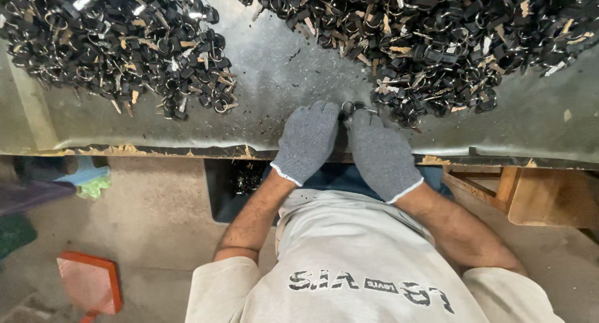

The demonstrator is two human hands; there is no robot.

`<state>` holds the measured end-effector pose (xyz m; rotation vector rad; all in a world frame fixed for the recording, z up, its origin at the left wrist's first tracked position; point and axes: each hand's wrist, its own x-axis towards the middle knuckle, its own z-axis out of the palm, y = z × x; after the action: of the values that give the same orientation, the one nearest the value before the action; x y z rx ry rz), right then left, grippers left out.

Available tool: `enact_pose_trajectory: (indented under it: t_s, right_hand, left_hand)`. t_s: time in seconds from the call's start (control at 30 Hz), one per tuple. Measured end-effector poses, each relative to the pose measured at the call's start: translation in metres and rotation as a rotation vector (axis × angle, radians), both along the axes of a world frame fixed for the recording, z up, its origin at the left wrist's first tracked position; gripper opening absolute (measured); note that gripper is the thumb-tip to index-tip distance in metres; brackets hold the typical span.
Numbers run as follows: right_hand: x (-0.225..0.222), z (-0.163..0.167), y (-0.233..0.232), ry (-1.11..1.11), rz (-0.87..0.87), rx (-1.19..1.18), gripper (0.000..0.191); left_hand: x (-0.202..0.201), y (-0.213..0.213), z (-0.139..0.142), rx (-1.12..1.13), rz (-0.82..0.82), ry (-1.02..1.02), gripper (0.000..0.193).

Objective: The person wearing gray gloves picks small black metal clips one at a time from a large pile on a metal workbench, briefly handles and checks each piece, and drops it into a bin below the bench. The sorting continues across the whole episode with the piles slowly shifting.

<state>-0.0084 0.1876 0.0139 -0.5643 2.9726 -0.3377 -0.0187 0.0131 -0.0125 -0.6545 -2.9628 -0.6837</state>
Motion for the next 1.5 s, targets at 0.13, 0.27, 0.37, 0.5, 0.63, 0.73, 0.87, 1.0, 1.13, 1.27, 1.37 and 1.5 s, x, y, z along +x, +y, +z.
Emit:
enact_pose_trajectory:
  t_s: [0.13,0.27,0.37,0.5,0.63,0.73,0.87,1.0,1.13,1.27,1.37,1.5]
  right_hand:
    - [0.004,-0.003,-0.010,0.072,-0.028,0.135,0.009]
    - [-0.003,-0.004,0.006,0.003,0.085,0.065,0.012]
    - [-0.006,0.003,0.018,-0.006,0.084,-0.075,0.026]
    - [-0.010,0.015,0.018,-0.170,0.050,-0.328,0.069]
    - [-0.009,0.015,0.006,-0.033,0.023,-0.015,0.047]
    - [-0.009,0.007,0.006,-0.019,0.053,0.036,0.024]
    - [-0.008,-0.001,0.013,-0.017,0.060,-0.095,0.027]
    - [-0.006,0.000,0.014,0.050,0.061,-0.062,0.018]
    - [-0.004,0.000,0.011,0.083,0.015,-0.051,0.029]
    - [0.004,-0.005,0.007,0.167,0.069,0.088,0.018]
    - [0.008,-0.008,0.001,0.098,0.059,0.125,0.014]
    - [-0.014,-0.007,0.009,0.087,0.195,-0.193,0.025]
  left_hand:
    - [0.001,0.002,-0.001,-0.142,-0.109,0.004,0.021]
    - [-0.001,0.001,0.008,0.034,-0.006,-0.017,0.022]
    - [0.000,-0.002,0.013,0.095,0.097,-0.089,0.017]
    - [0.004,-0.002,0.009,0.078,0.082,-0.002,0.020]
    - [0.009,0.003,0.001,0.050,0.035,0.057,0.019]
    - [0.010,0.002,-0.001,0.084,0.005,0.103,0.026]
    - [0.007,0.001,0.003,0.069,0.037,0.070,0.024]
    - [0.008,0.004,0.008,0.070,0.084,-0.030,0.029]
    - [0.006,-0.001,0.011,0.270,0.202,-0.171,0.051]
    - [0.009,-0.003,0.006,0.169,0.063,-0.002,0.043]
    - [0.011,0.001,0.000,0.176,0.020,0.043,0.040]
    - [0.012,0.002,0.002,0.135,0.013,0.041,0.038]
